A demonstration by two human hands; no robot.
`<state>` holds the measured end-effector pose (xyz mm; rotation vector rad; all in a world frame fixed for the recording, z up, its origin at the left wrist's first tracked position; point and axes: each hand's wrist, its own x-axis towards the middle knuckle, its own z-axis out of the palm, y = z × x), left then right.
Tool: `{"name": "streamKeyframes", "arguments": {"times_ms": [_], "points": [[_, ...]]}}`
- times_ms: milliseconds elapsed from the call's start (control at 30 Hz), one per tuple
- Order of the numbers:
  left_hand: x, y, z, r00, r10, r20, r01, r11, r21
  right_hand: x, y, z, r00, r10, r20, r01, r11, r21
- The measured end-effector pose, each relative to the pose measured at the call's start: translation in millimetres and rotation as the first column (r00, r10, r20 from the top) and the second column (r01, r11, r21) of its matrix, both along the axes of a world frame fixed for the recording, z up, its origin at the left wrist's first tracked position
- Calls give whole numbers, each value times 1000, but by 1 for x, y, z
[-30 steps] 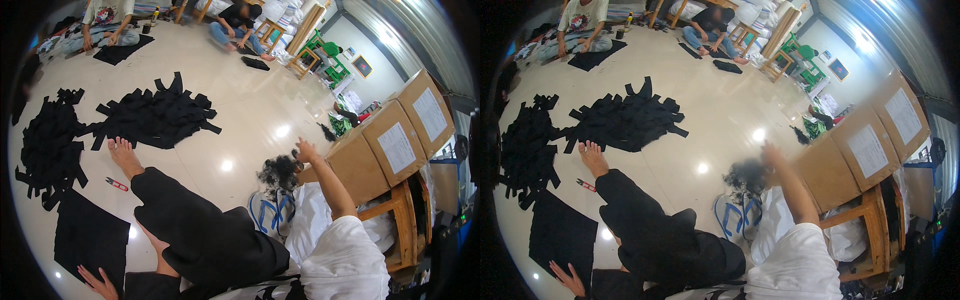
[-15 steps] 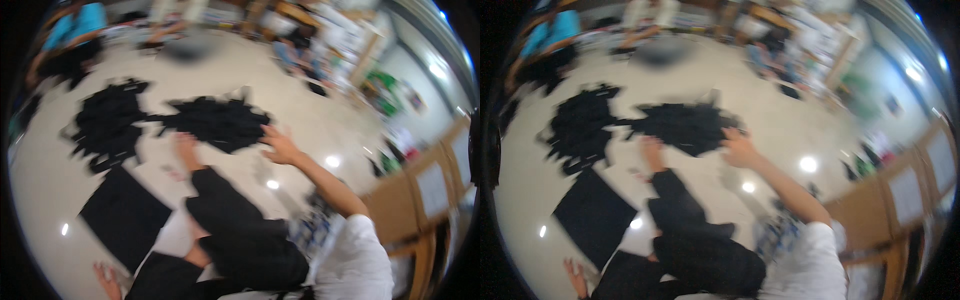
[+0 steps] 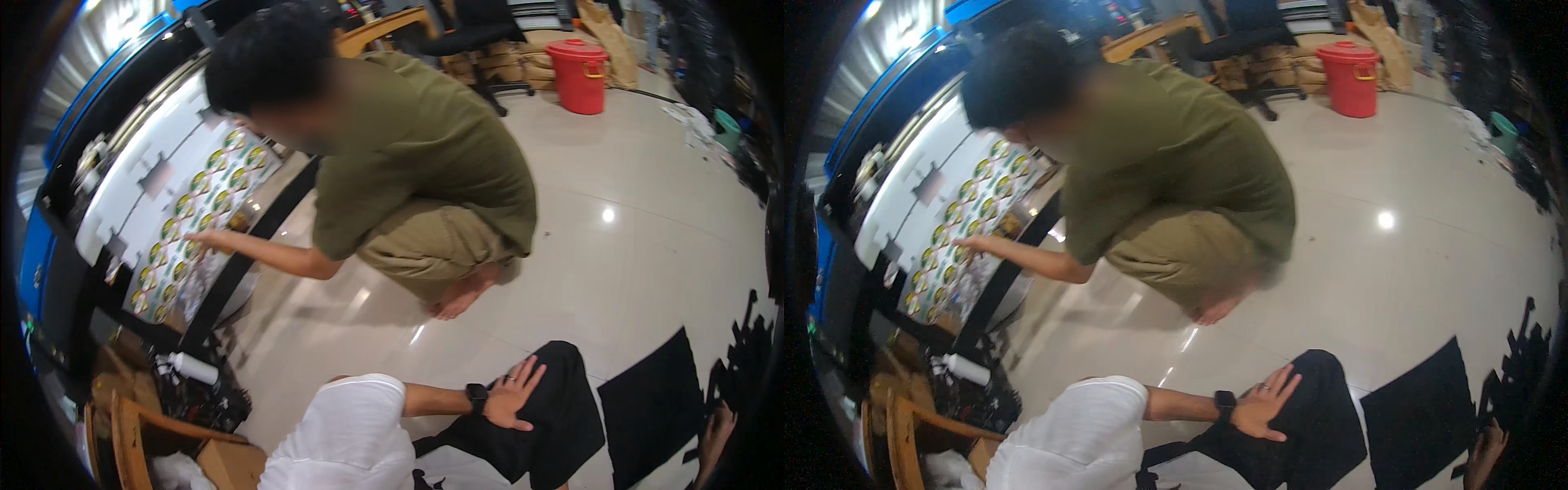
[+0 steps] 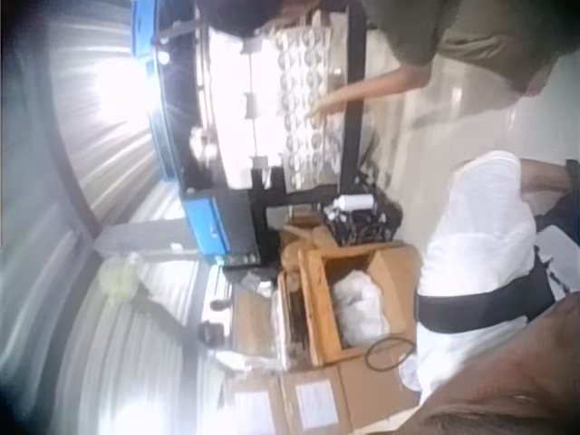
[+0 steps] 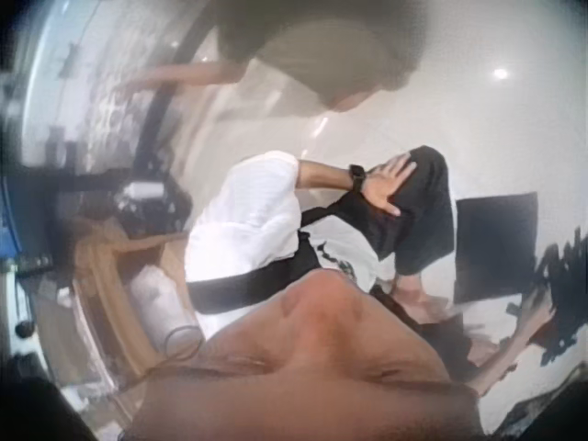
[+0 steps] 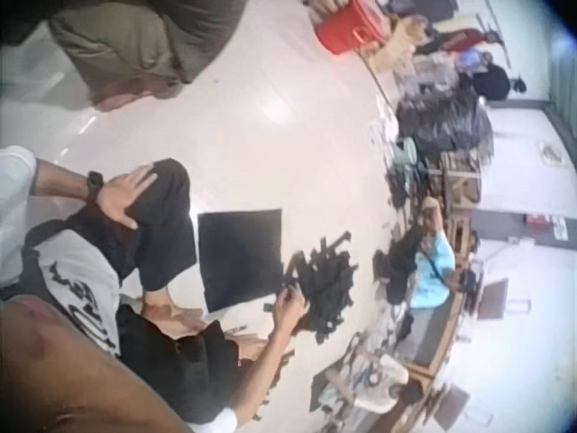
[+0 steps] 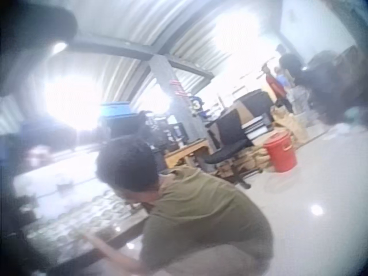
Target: The person sits on the floor and uses a utility knife to cut strips from a large piece of black fabric. They repeatedly align the fabric, cut along the edge, and set the cut strips aside.
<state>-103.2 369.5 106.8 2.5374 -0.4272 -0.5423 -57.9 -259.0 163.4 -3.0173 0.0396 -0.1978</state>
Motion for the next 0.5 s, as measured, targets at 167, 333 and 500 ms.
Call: {"name": "streamKeyframes", "arguments": {"times_ms": [167, 333, 500], "points": [[7, -15, -19, 999, -6, 46, 7, 1000, -12, 18, 171, -21, 856, 480, -192, -444, 873, 203], [32, -16, -24, 989, -56, -133, 60, 998, 28, 1, 273, 41, 364, 644, -673, -648, 694, 315], [49, -10, -4, 968, -187, -166, 172, 980, -99, 4, 287, 49, 475, 666, -575, -510, 741, 437]]}}
